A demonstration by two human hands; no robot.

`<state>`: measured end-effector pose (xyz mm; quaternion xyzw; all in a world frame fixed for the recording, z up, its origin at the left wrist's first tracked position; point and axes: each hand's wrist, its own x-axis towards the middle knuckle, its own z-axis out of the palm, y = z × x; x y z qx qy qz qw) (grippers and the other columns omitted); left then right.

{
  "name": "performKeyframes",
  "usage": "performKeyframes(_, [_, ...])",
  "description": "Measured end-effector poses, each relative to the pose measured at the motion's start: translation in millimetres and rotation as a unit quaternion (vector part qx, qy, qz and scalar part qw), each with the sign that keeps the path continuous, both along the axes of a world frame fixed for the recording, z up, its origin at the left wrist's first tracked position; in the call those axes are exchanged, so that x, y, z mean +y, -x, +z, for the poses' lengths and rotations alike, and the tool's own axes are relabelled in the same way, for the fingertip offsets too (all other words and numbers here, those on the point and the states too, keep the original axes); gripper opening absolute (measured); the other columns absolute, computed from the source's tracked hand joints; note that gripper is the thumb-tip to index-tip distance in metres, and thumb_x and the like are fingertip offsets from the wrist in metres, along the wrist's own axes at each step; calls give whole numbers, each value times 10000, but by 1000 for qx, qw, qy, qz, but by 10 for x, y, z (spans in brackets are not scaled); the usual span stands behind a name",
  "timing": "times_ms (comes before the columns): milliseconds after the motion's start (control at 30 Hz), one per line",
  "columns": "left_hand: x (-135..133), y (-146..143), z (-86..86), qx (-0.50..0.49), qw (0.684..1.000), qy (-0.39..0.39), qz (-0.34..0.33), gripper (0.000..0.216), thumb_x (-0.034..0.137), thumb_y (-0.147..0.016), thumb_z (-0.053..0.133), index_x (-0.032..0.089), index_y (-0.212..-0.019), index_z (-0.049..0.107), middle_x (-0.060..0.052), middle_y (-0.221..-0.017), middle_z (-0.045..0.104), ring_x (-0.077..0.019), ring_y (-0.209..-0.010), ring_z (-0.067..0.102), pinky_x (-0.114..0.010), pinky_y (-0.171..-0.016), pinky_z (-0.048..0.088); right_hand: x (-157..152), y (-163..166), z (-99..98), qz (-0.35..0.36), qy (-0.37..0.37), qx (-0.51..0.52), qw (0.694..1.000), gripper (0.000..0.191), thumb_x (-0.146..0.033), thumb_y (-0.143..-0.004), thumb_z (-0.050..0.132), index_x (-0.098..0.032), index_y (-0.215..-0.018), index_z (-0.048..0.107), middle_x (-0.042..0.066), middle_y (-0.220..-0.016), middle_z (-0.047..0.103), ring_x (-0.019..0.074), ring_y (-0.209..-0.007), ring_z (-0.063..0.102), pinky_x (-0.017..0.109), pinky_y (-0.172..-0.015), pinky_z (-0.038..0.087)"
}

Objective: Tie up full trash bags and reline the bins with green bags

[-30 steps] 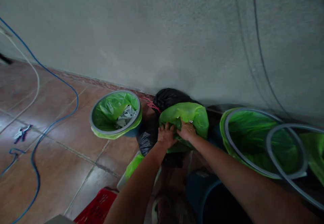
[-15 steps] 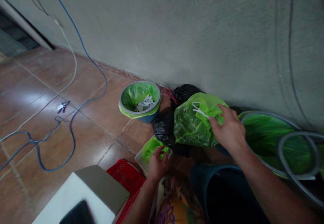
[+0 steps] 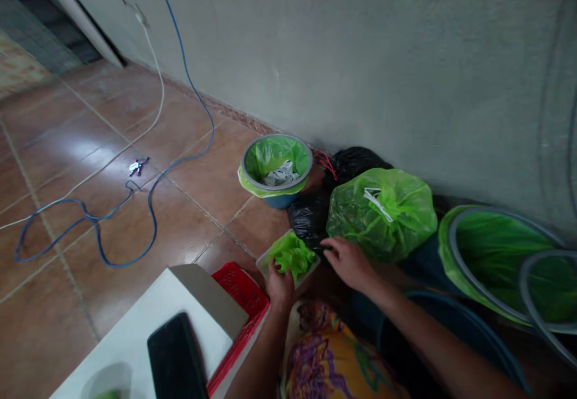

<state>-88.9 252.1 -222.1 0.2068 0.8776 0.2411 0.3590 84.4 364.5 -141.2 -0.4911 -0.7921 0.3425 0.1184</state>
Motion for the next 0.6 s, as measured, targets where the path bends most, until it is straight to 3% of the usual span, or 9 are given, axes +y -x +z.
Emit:
performKeyframes(67, [38,19,-2,10,1000,13,7,618,203,-823,551,152,-1419,394,-142,-1227,669,-233,-1063,668,-297,-862,494,-258,373,-262,94,62,14,994,307,-154,-865,475,-183,-1059,712,103,-1114,676,203,-1040,636,324,-962,468])
performKeyframes(133, [48,55,-4,13,1000,11,10,669,149,-811,514,132,-1456,338,-155,-1257,650,-230,-1072,663,-290,-858,495,-421,667,-550,110,115,4,987,325,-131,-829,530,-165,-1096,711,124,-1198,647,215,-1132,605,325,-1014,440])
performKeyframes(233, [59,134,-15,20,1000,-8,0,747,94,-798,468,123,-1513,253,-163,-1296,620,-207,-1061,662,-253,-827,497,-493,932,-905,70,172,-20,982,427,-102,-789,576,-127,-1205,667,179,-1339,570,244,-1258,536,335,-1047,417])
performKeyframes(333, [124,206,-62,12,997,6,-75,809,114,-797,503,191,-1547,210,-123,-1288,634,-206,-1047,661,-256,-843,491,-467,1002,-1072,7,250,-25,968,349,-106,-757,601,-116,-1088,713,182,-1211,661,260,-1130,620,357,-978,463])
performKeyframes(400, [200,229,-127,-11,989,37,-141,796,141,-796,551,221,-1535,265,-115,-1249,661,-225,-1059,659,-280,-877,485,-459,956,-1047,-48,290,38,955,233,-132,-760,586,-150,-927,748,122,-992,741,246,-987,669,361,-916,489])
performKeyframes(467, [280,232,-218,-38,978,77,-188,751,158,-798,582,202,-1508,339,-146,-1234,667,-258,-1090,650,-317,-910,479,-466,846,-901,-140,302,141,932,154,-226,-763,615,-176,-821,750,69,-831,750,229,-848,676,353,-829,509])
performKeyframes(600, [362,208,-411,-76,973,120,-181,695,146,-780,637,117,-1442,427,-194,-1242,651,-284,-1131,632,-338,-938,478,-426,495,-346,-347,306,321,826,249,-365,-621,793,-195,-793,734,-4,-709,711,154,-643,608,272,-628,480])
